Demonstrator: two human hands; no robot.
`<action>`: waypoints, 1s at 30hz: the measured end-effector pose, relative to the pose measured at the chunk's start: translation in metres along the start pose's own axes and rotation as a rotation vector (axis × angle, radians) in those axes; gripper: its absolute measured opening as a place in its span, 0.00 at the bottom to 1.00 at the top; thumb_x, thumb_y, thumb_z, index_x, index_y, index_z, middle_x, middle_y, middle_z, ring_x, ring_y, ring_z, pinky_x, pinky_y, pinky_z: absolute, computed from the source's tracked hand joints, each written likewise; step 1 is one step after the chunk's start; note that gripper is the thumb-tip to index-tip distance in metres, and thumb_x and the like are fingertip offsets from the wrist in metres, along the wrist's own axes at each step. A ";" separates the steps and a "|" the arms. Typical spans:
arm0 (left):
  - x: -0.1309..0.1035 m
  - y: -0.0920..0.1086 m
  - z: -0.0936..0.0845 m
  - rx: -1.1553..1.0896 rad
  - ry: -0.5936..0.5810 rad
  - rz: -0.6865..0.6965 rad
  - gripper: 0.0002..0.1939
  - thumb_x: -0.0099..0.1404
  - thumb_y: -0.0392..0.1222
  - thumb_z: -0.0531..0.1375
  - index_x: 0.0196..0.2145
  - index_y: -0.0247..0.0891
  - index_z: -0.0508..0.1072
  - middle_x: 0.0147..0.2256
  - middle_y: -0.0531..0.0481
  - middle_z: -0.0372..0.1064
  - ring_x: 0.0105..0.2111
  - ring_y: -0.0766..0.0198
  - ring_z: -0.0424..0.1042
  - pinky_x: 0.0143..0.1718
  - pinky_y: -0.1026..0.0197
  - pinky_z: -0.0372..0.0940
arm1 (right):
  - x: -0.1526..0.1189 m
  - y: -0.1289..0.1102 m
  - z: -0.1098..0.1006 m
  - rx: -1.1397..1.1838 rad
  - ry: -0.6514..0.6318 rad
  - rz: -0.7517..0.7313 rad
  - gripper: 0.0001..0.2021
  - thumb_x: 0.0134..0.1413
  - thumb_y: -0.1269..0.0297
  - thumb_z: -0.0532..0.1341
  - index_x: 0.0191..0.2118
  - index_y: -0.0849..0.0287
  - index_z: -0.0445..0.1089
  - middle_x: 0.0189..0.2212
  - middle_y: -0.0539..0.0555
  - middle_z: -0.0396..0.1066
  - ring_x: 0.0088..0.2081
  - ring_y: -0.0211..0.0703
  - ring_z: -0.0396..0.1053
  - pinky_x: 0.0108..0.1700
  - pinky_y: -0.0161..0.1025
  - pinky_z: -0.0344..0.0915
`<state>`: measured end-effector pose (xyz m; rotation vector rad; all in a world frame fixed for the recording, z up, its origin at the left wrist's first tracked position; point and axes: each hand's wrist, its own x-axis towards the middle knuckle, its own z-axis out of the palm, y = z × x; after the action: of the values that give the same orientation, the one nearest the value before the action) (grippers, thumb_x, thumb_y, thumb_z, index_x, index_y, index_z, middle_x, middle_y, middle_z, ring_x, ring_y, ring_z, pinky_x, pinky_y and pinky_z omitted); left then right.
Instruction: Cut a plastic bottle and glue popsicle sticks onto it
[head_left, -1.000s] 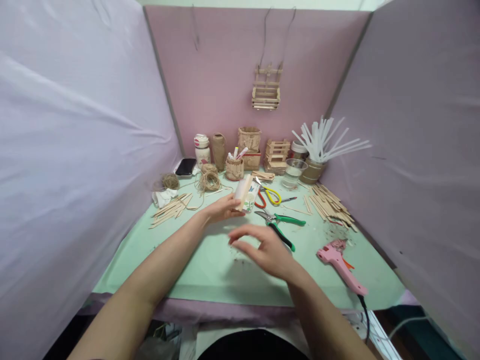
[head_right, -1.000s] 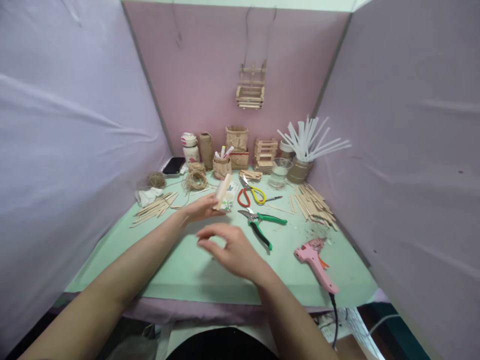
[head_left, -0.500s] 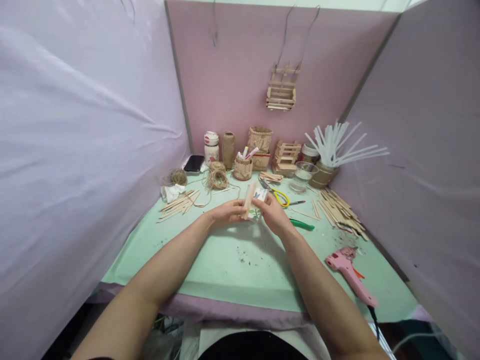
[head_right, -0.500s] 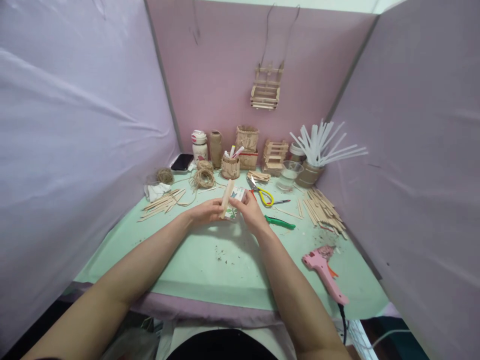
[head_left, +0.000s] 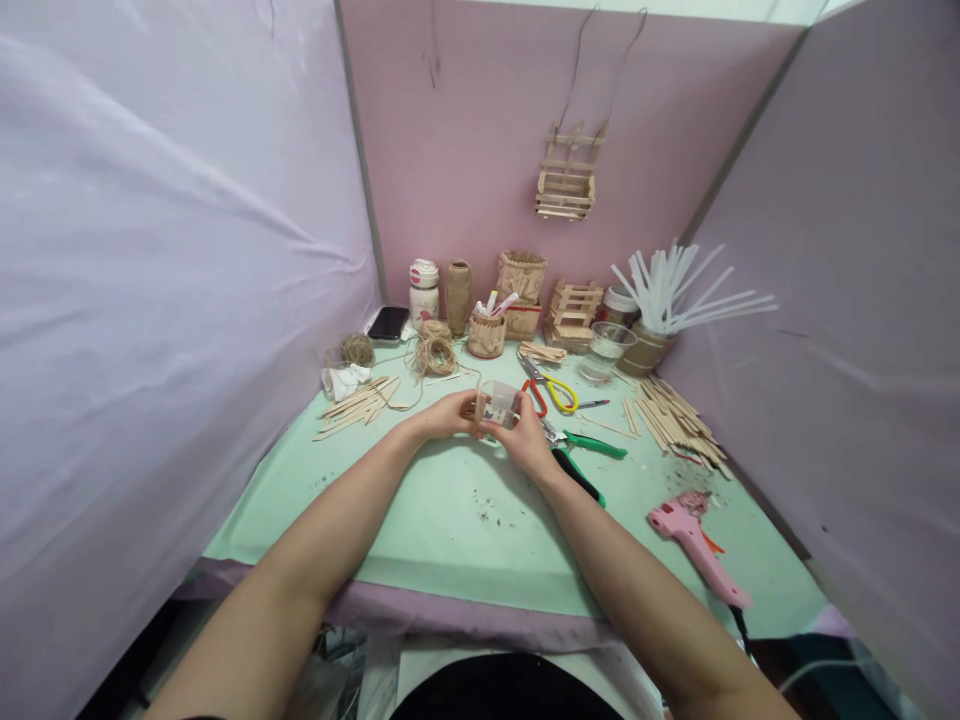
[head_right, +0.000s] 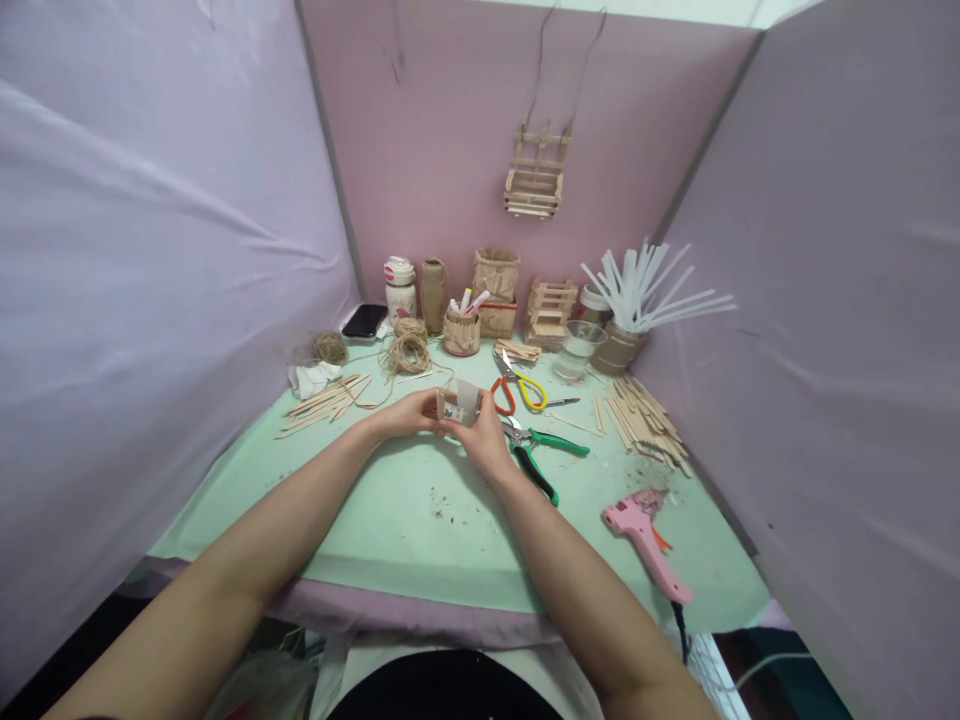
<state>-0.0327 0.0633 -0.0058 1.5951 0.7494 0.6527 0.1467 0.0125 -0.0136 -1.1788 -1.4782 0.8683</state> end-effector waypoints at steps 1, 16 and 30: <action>0.000 0.000 0.000 0.007 0.001 -0.001 0.32 0.43 0.36 0.73 0.47 0.33 0.70 0.41 0.45 0.75 0.41 0.57 0.74 0.47 0.54 0.68 | 0.000 -0.001 0.000 -0.007 -0.008 0.008 0.32 0.40 0.55 0.71 0.51 0.57 0.60 0.49 0.59 0.72 0.49 0.50 0.71 0.52 0.49 0.68; 0.007 -0.006 -0.003 0.051 0.026 -0.041 0.41 0.45 0.42 0.72 0.58 0.37 0.68 0.63 0.37 0.63 0.61 0.43 0.64 0.62 0.41 0.58 | 0.001 -0.056 -0.168 -0.795 0.067 -0.025 0.13 0.60 0.62 0.61 0.49 0.58 0.73 0.45 0.59 0.76 0.43 0.45 0.73 0.47 0.40 0.67; -0.020 0.035 -0.015 0.090 0.163 -0.018 0.54 0.45 0.57 0.73 0.66 0.46 0.58 0.69 0.40 0.48 0.69 0.43 0.48 0.68 0.44 0.50 | 0.048 0.005 -0.231 -1.260 -0.133 0.544 0.08 0.50 0.71 0.63 0.35 0.66 0.79 0.33 0.63 0.78 0.35 0.46 0.73 0.33 0.35 0.63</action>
<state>-0.0524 0.0538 0.0313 1.6288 0.9235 0.7519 0.3715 0.0478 0.0475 -2.5573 -1.8815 0.2504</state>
